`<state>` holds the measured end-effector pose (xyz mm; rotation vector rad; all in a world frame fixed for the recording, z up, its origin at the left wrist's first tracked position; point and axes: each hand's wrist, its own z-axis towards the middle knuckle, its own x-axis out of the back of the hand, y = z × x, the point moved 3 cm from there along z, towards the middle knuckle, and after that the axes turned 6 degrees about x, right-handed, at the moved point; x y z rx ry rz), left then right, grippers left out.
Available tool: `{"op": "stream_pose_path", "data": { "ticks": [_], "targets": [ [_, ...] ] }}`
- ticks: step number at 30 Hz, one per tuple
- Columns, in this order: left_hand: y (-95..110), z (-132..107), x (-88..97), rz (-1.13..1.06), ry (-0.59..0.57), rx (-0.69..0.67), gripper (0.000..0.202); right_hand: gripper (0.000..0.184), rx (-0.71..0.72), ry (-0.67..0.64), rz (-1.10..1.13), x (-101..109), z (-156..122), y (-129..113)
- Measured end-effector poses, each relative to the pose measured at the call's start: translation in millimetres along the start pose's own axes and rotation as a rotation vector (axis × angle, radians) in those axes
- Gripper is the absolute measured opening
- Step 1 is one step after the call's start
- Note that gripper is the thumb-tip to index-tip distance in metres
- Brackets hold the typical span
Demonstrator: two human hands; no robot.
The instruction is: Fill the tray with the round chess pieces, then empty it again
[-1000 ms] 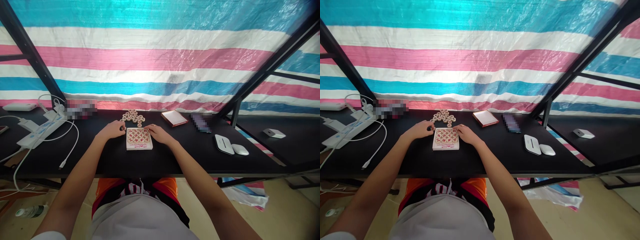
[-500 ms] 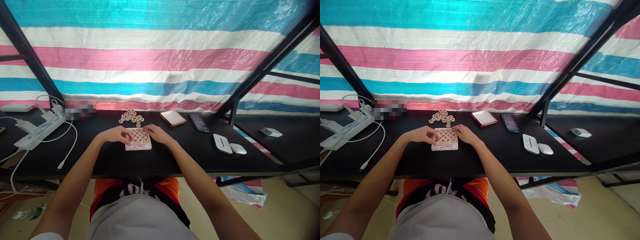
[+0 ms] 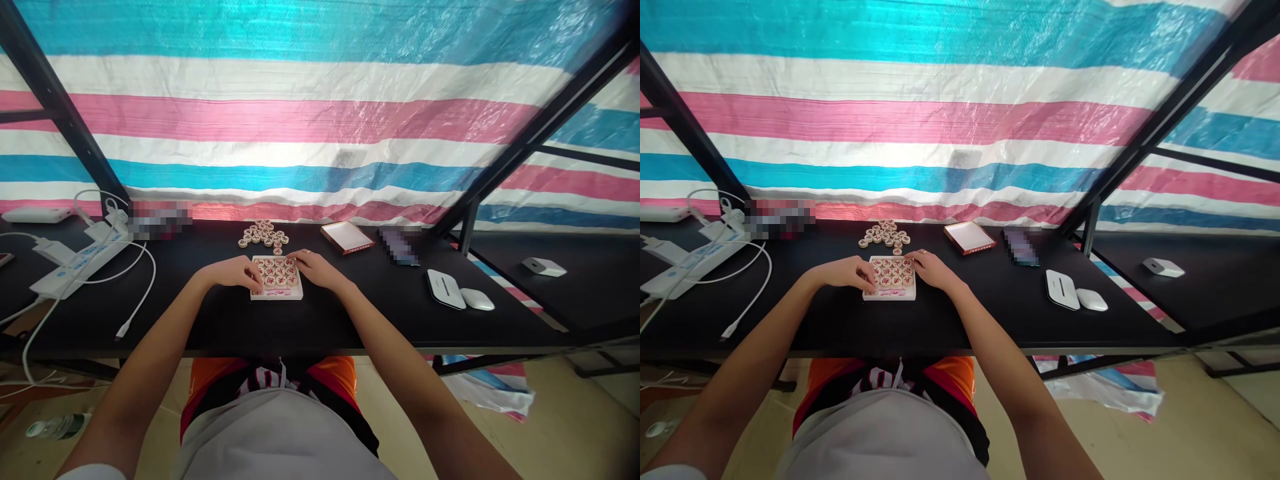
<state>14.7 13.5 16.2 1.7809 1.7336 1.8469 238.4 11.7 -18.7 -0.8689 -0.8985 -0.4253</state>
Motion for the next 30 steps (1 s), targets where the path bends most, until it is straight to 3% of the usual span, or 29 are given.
{"op": "stream_pose_path", "data": {
  "ticks": [2,6,8,15,21,30],
  "targets": [
    [-3.9,1.7,5.4,-0.015,0.132,-0.004,0.031,0.031,0.000,0.001,-0.001,0.2,0.1,0.1],
    [-21.7,6.7,18.2,0.087,0.509,0.046,0.037,0.030,-0.001,-0.007,0.001,-0.3,0.2,1.7],
    [-33.1,10.9,20.2,0.200,0.605,0.110,0.033,0.030,-0.001,-0.006,0.006,-0.6,0.3,2.4],
    [-52.7,22.4,16.8,0.352,0.579,0.219,0.032,0.030,0.013,0.010,0.031,-2.0,1.7,4.9],
    [-54.8,25.6,16.3,0.328,0.570,0.177,0.033,0.035,0.041,0.056,0.052,-4.6,3.5,8.1],
    [-49.8,25.1,14.8,0.254,0.563,0.118,0.037,0.047,0.125,-0.080,0.048,-12.3,10.2,-0.5]
  ]
}}
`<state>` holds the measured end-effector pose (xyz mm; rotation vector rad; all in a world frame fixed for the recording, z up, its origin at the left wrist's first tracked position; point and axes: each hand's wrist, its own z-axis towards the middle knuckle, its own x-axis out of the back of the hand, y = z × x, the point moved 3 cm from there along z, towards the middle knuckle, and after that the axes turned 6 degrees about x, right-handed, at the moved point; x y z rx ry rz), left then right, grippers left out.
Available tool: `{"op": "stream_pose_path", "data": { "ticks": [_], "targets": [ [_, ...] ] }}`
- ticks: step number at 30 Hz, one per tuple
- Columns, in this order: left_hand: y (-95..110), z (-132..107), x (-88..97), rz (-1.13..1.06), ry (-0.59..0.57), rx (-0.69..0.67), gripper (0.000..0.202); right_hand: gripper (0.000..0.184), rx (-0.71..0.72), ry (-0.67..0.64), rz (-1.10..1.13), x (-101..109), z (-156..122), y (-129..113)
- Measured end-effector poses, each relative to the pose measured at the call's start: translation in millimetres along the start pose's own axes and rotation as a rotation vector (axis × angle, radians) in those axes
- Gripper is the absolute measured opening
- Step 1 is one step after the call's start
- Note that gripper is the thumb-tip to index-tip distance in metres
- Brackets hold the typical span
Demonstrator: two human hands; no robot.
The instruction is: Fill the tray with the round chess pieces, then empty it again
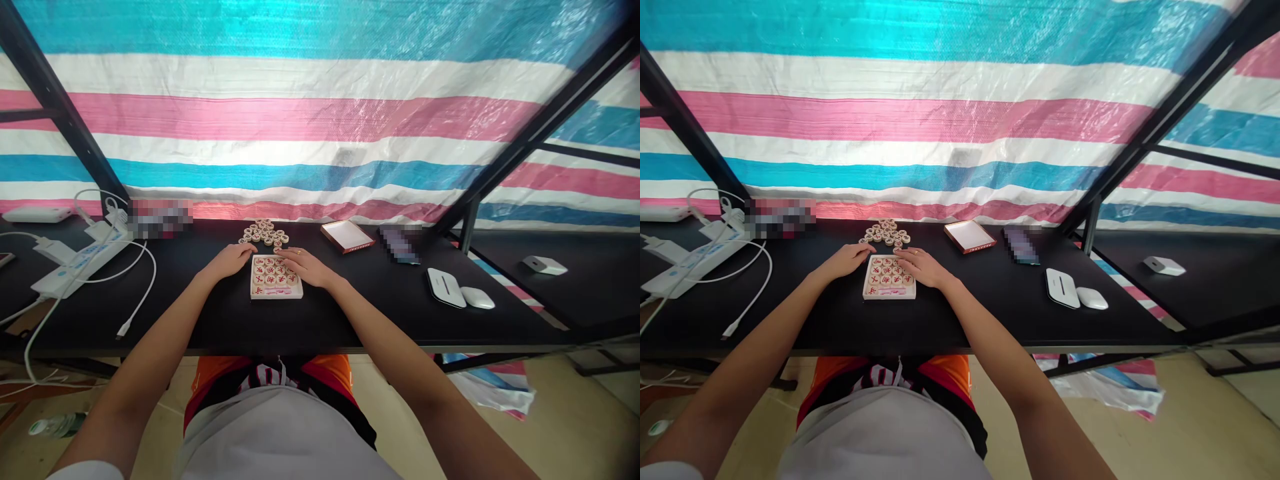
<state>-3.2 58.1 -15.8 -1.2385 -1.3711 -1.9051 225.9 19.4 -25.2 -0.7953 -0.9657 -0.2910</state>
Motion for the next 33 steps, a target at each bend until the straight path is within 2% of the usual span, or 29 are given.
{"op": "stream_pose_path", "data": {
  "ticks": [6,10,14,17,21,26,29,33],
  "targets": [
    [7.6,-4.4,1.9,-0.048,-0.036,-0.020,0.041,0.050,0.005,0.030,-0.014,0.9,0.0,-0.6],
    [7.9,-4.1,0.5,-0.006,-0.070,-0.014,0.038,0.055,0.010,-0.012,-0.028,-3.2,2.8,0.1],
    [7.8,-3.3,-0.1,-0.005,-0.064,-0.022,0.036,0.055,-0.017,-0.006,-0.037,-2.4,6.8,-0.2],
    [8.1,-3.4,-0.5,0.003,-0.056,-0.025,0.035,0.054,0.020,-0.001,-0.053,1.0,9.4,-0.8],
    [9.1,-4.6,-0.3,0.001,-0.049,-0.027,0.034,0.051,0.021,0.060,-0.099,5.9,10.7,7.9],
    [9.3,-6.0,0.1,0.008,-0.035,0.001,0.036,0.041,-0.026,0.122,-0.123,11.1,8.5,33.9],
    [8.1,-5.2,-0.9,0.015,-0.021,0.021,0.035,0.025,-0.028,0.188,-0.145,16.2,4.4,48.3],
    [6.0,-2.8,-3.3,0.039,0.024,0.045,0.030,0.016,-0.070,0.168,-0.179,18.0,-1.9,55.8]
  ]
}}
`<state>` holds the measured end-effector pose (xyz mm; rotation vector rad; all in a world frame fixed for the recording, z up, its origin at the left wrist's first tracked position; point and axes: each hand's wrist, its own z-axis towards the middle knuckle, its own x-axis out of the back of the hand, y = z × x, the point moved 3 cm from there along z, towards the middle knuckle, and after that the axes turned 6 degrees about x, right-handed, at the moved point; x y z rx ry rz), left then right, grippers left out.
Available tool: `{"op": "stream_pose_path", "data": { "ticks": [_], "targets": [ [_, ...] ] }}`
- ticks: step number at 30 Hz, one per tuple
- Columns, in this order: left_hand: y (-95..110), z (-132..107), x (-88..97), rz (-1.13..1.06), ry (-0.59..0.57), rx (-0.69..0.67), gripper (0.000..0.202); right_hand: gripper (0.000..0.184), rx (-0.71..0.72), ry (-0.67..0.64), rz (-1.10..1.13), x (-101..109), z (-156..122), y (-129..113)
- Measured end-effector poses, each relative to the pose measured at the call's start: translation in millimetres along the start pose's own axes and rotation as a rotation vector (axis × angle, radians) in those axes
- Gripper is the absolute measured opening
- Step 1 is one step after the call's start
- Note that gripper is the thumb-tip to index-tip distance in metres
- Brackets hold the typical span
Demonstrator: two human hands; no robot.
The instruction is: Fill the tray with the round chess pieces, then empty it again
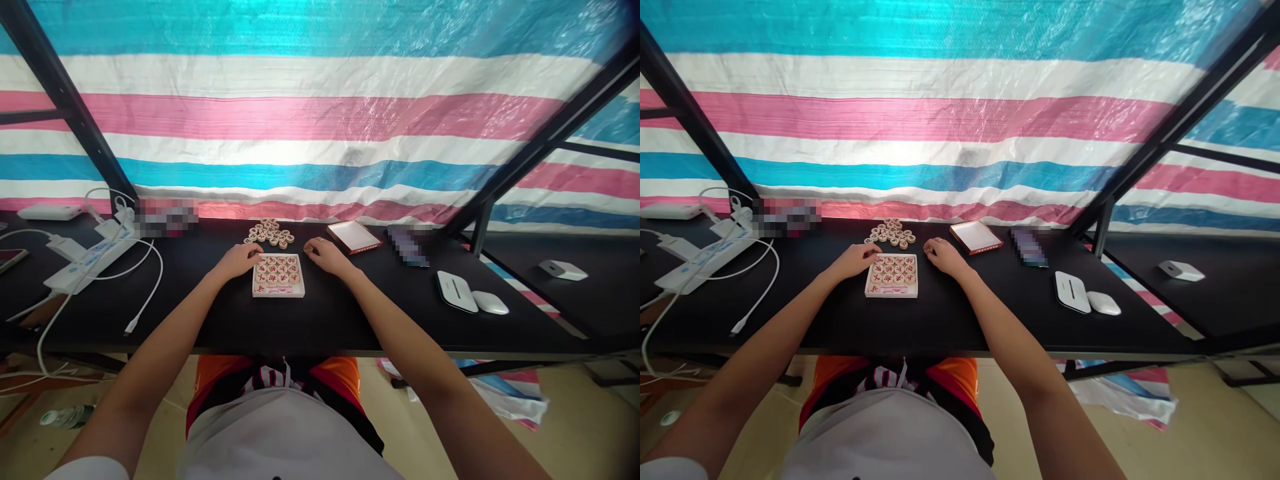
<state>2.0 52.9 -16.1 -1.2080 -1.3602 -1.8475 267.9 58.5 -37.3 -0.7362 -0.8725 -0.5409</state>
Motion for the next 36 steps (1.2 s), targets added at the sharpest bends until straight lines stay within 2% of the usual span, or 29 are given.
{"op": "stream_pose_path", "data": {
  "ticks": [3,7,13,17,21,33,36],
  "targets": [
    [-0.2,1.2,-2.2,0.017,0.024,0.029,0.024,0.013,-0.033,-0.006,-0.012,1.6,-3.6,-7.4],
    [1.5,1.1,-2.7,0.018,0.054,0.060,0.020,0.011,-0.041,0.044,0.067,7.9,-5.4,-31.3],
    [1.5,2.1,-1.8,0.024,0.084,0.099,0.018,0.005,0.083,0.119,0.197,19.1,-4.6,-63.4],
    [0.6,2.9,-1.9,0.042,0.095,0.116,0.020,0.007,0.148,0.003,0.302,18.2,-5.8,-71.9],
    [1.5,2.1,-0.5,0.056,0.107,0.130,0.021,0.008,0.191,-0.095,0.306,16.4,-7.9,-80.6],
    [8.7,-1.9,0.6,0.080,0.104,0.139,0.025,0.016,0.234,-0.175,0.281,4.6,-8.2,-101.0],
    [9.5,-2.0,0.7,0.081,0.099,0.144,0.026,0.015,0.293,-0.187,0.269,5.2,-8.6,-106.0]
  ]
}}
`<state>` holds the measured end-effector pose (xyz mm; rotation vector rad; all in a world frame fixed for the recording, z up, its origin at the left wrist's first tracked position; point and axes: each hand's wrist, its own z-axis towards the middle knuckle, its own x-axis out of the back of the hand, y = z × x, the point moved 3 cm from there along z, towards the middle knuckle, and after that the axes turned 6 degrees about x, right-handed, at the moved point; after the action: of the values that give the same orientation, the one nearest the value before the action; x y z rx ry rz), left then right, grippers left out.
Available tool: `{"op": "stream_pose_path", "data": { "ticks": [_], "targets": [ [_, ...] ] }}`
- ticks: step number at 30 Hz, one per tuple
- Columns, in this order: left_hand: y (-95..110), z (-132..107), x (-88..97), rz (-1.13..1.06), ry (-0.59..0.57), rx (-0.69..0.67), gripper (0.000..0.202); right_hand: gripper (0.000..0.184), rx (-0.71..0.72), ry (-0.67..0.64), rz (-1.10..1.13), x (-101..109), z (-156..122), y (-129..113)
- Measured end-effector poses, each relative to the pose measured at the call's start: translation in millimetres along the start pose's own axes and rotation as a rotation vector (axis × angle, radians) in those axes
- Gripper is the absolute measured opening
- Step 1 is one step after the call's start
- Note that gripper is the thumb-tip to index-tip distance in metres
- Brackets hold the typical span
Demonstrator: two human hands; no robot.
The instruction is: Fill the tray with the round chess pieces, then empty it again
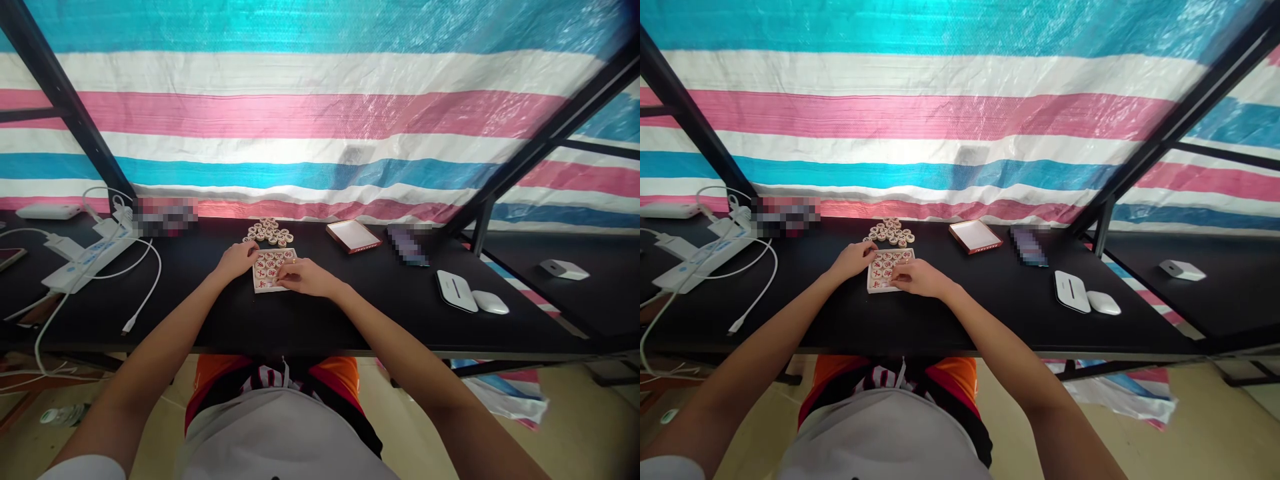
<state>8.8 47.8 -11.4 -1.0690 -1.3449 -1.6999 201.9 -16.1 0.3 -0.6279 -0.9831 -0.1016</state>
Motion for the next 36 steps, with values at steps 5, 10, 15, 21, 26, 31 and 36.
{"op": "stream_pose_path", "data": {
  "ticks": [5,10,15,21,26,31,36],
  "targets": [
    [0.6,0.1,0.6,0.003,-0.014,0.007,0.025,0.022,0.037,-0.009,-0.102,-0.8,-0.2,-3.4],
    [-0.1,0.5,0.1,-0.008,-0.011,-0.006,0.025,0.031,0.092,-0.079,-0.151,-8.3,0.0,-3.6],
    [-2.1,1.9,-1.5,-0.004,-0.010,-0.011,0.025,0.031,0.082,-0.085,-0.138,-8.0,0.2,-4.8],
    [-6.0,4.5,-4.3,0.000,-0.006,-0.035,0.028,0.030,0.012,0.075,-0.190,5.5,-1.5,6.2],
    [-12.1,8.6,-4.3,-0.043,0.006,-0.045,0.036,0.021,-0.155,0.268,-0.191,11.9,-9.1,39.7],
    [-9.4,9.4,-3.5,0.106,-0.019,-0.031,0.043,0.031,-0.289,0.278,-0.201,8.2,-17.0,72.0],
    [-6.6,10.3,-2.9,0.168,-0.033,-0.003,0.045,0.053,-0.341,0.167,-0.353,-0.8,-16.3,85.5]
  ]
}}
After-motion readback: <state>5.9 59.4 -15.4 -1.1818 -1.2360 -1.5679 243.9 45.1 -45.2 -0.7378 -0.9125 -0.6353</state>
